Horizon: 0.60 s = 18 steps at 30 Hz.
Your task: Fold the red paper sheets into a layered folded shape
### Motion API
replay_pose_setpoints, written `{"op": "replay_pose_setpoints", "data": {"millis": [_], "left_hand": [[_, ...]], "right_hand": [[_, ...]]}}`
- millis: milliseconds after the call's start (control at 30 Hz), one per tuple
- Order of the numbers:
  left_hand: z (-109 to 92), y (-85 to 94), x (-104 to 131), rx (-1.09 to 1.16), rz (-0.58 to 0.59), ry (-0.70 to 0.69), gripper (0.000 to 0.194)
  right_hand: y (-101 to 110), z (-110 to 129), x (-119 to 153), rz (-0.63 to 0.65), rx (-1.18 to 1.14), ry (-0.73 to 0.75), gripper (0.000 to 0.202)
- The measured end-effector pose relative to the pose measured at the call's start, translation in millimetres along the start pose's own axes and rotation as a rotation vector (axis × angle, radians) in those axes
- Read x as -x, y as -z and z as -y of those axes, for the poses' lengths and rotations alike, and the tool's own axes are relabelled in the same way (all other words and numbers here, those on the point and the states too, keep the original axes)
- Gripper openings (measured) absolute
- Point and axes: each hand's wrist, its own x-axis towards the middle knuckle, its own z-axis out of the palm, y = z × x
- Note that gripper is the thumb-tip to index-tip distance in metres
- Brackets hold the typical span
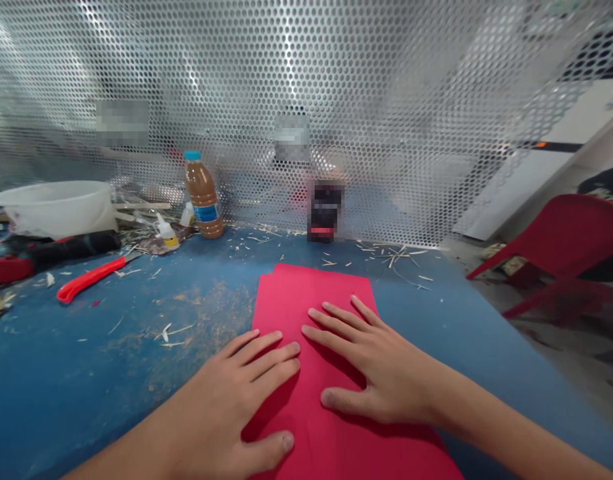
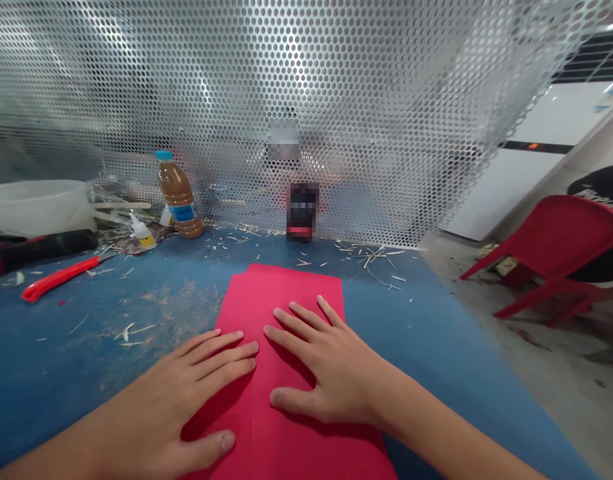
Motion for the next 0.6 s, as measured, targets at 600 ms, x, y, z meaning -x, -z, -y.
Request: {"op": "replay_pose_setpoints", "data": {"millis": [600], "left_hand": [[-6.6,-4.4,-10.1,0.011,-0.01,-0.008,0.053]], "right_hand": [[-9.6,-2.9,-0.2,-0.029,0.033,0.011,0.086]]}}
